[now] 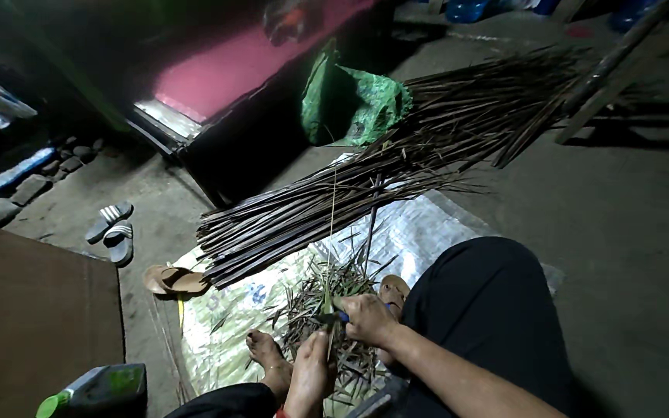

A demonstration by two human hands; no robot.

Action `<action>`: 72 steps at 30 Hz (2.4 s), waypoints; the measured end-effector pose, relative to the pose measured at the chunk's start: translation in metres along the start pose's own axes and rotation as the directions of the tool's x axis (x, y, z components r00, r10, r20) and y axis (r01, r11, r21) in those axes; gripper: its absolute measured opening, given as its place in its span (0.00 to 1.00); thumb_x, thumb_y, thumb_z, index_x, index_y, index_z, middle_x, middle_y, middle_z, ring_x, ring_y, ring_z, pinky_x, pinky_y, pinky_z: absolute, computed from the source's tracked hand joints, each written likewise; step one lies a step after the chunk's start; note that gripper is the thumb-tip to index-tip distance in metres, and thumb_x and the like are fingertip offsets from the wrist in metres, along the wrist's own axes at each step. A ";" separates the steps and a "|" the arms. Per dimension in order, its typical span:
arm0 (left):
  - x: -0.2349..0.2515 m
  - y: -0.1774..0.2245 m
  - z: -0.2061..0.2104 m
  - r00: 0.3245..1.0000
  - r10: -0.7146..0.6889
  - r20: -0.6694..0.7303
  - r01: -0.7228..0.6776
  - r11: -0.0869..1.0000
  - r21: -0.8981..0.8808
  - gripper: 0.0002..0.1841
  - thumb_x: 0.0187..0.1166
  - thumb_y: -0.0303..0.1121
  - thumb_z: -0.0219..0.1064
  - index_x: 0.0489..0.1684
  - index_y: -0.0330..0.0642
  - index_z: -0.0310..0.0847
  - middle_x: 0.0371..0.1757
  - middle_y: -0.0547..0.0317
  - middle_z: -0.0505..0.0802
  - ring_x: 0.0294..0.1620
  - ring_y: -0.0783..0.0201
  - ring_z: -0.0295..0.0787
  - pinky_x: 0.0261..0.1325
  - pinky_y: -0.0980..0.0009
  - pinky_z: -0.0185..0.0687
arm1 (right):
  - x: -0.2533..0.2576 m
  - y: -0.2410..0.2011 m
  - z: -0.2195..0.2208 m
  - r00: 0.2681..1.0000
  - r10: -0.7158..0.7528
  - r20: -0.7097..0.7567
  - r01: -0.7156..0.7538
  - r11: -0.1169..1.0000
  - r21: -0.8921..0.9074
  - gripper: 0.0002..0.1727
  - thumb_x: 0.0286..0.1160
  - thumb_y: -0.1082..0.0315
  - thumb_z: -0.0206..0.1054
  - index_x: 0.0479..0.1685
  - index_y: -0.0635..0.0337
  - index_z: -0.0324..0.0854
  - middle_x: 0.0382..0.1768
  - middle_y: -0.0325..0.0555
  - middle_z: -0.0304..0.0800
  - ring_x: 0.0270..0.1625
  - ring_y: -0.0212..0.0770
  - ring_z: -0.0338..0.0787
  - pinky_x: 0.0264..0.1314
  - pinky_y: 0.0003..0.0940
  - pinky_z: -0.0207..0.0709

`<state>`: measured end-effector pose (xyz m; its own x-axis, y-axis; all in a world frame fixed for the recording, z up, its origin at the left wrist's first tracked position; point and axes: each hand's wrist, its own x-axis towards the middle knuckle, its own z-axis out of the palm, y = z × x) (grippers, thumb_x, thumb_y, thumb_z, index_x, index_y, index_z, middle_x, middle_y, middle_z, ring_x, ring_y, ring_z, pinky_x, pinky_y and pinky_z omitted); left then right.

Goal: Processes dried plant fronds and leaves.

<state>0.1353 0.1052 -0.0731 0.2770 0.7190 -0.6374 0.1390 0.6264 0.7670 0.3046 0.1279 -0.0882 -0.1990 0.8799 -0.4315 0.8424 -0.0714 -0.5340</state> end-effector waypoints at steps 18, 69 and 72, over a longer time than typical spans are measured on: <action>-0.004 0.005 0.001 1.000 -0.018 0.005 0.018 0.997 -0.079 0.20 0.94 0.30 0.39 0.31 0.45 0.75 0.14 0.72 0.74 0.09 0.79 0.61 0.13 0.84 0.59 | -0.007 0.001 0.013 0.957 -0.264 -0.121 0.258 0.964 -0.057 0.07 0.62 0.76 0.67 0.33 0.73 0.83 0.35 0.65 0.91 0.43 0.65 0.93 0.44 0.63 0.80; -0.003 0.007 0.003 0.996 -0.082 -0.033 0.071 0.964 -0.255 0.19 0.97 0.37 0.39 0.35 0.43 0.71 0.11 0.69 0.68 0.06 0.78 0.59 0.09 0.84 0.57 | 0.008 0.008 0.004 0.962 0.119 -0.245 -0.099 0.991 0.094 0.20 0.72 0.77 0.61 0.63 0.65 0.87 0.53 0.64 0.94 0.58 0.64 0.93 0.62 0.64 0.80; 0.000 0.006 0.004 0.995 -0.094 -0.045 0.080 0.964 -0.252 0.19 0.97 0.37 0.39 0.35 0.43 0.72 0.11 0.69 0.69 0.06 0.78 0.59 0.09 0.83 0.57 | -0.008 0.001 0.011 0.959 -0.099 -0.264 0.132 0.985 0.108 0.17 0.65 0.79 0.66 0.53 0.68 0.90 0.45 0.65 0.95 0.50 0.65 0.95 0.54 0.65 0.83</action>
<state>0.1396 0.1074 -0.0681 0.2192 0.6698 -0.7094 -0.0836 0.7373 0.6703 0.3013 0.1161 -0.0935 -0.1423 0.9754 -0.1685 0.7500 -0.0049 -0.6615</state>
